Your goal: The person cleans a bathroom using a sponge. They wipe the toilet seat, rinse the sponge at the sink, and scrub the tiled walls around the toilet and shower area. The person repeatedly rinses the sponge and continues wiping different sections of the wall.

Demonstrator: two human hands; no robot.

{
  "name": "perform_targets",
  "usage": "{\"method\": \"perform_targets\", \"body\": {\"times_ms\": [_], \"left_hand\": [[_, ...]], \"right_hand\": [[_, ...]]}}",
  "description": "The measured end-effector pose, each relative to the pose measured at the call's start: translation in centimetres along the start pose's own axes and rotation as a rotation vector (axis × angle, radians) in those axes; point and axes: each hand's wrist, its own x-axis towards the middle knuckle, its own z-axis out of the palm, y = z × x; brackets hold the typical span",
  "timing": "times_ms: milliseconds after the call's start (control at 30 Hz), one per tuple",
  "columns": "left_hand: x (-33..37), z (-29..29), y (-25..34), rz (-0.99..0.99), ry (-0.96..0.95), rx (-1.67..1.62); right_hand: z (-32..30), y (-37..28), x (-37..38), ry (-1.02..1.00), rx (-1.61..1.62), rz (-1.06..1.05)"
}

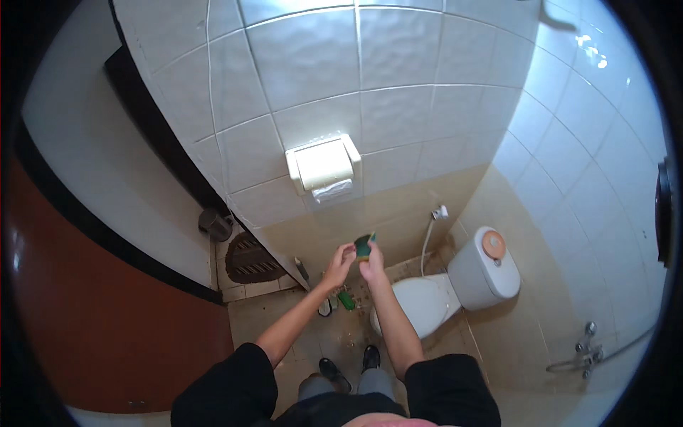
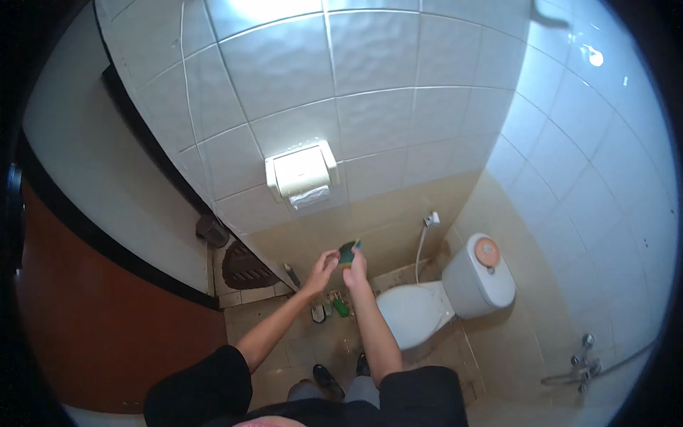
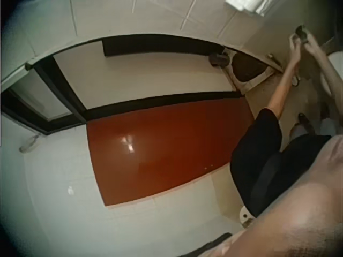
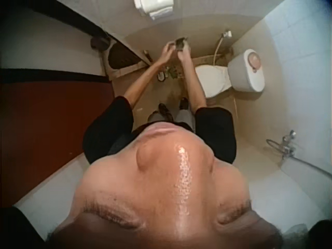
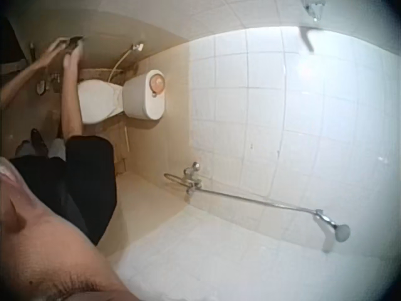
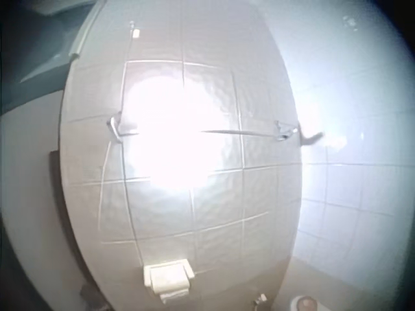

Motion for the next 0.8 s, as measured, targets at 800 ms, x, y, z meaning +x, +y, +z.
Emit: {"method": "perform_targets", "body": {"times_ms": [800], "left_hand": [[-37.1, 8.8, 11.9, -0.515, -1.340, -0.134]], "right_hand": [[-11.4, 11.2, -60.7, 0.957, -0.586, -0.915]]}}
